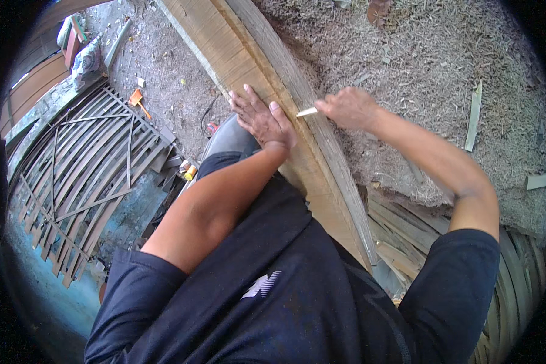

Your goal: The person is marking a curved wooden piece with a pencil and then hammering a small wooden wedge into it.

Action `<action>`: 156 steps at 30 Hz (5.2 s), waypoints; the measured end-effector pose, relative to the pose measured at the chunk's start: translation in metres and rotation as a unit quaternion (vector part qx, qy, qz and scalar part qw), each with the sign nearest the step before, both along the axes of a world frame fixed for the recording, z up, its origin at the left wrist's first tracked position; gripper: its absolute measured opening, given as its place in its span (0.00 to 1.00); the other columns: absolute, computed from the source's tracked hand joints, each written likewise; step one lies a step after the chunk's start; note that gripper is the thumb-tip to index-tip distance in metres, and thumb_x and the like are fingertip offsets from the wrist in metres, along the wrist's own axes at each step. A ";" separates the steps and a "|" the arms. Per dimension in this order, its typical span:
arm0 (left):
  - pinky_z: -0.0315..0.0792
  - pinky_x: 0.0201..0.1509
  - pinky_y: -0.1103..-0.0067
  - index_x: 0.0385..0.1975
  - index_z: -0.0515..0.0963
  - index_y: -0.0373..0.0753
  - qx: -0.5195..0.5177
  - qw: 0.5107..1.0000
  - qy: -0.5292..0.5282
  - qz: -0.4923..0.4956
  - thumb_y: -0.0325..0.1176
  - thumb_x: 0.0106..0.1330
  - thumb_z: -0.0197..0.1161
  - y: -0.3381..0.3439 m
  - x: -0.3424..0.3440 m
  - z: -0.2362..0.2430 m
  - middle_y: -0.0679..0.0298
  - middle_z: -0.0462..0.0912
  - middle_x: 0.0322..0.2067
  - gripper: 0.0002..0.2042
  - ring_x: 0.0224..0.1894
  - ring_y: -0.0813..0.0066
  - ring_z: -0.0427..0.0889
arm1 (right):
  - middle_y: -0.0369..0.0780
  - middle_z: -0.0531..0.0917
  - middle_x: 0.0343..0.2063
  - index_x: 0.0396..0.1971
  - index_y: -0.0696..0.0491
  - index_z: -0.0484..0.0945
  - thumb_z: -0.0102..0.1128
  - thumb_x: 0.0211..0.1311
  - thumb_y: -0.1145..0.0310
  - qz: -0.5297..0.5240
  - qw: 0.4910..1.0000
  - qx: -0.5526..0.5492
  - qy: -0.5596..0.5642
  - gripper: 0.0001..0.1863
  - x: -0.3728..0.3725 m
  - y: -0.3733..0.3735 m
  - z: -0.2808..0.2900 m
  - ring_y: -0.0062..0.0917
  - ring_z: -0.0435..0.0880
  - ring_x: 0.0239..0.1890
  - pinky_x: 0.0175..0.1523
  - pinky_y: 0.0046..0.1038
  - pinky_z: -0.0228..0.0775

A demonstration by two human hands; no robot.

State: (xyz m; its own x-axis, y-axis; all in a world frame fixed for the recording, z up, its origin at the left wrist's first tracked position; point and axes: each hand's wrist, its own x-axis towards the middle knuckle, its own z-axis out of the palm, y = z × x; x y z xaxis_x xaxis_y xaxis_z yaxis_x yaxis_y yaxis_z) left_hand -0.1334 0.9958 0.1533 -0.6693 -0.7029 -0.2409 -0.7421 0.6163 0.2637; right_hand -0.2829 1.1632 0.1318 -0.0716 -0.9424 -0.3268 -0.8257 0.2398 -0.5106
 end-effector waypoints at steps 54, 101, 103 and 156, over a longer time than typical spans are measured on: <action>0.34 0.80 0.46 0.81 0.43 0.44 -0.066 0.998 -0.009 0.008 0.48 0.75 0.44 0.006 -0.001 -0.008 0.45 0.37 0.80 0.37 0.81 0.37 0.39 | 0.29 0.69 0.19 0.62 0.56 0.68 0.37 0.83 0.52 -0.799 0.457 0.008 -0.390 0.24 0.048 0.131 0.127 0.10 0.65 0.14 0.14 0.11 0.63; 0.32 0.80 0.45 0.81 0.42 0.44 -0.034 0.999 -0.018 0.007 0.47 0.74 0.44 0.006 -0.004 -0.005 0.46 0.33 0.81 0.38 0.81 0.37 0.34 | 0.32 0.72 0.21 0.58 0.52 0.71 0.36 0.85 0.54 -0.804 0.517 0.052 -0.290 0.20 0.064 0.154 0.102 0.14 0.70 0.17 0.18 0.19 0.65; 0.32 0.79 0.45 0.81 0.42 0.44 -0.038 0.999 -0.020 0.011 0.47 0.74 0.44 0.006 -0.003 -0.005 0.46 0.33 0.81 0.37 0.81 0.37 0.34 | 0.32 0.71 0.20 0.60 0.52 0.70 0.36 0.85 0.53 -0.803 0.519 0.036 -0.289 0.21 0.057 0.160 0.101 0.13 0.69 0.15 0.17 0.17 0.64; 0.32 0.79 0.44 0.81 0.43 0.45 -0.043 0.999 -0.010 0.009 0.48 0.75 0.45 0.005 -0.001 -0.007 0.47 0.35 0.81 0.37 0.82 0.39 0.34 | 0.31 0.71 0.19 0.62 0.56 0.69 0.40 0.83 0.53 -0.713 0.514 0.100 -0.467 0.23 0.050 0.137 0.066 0.13 0.69 0.15 0.15 0.15 0.66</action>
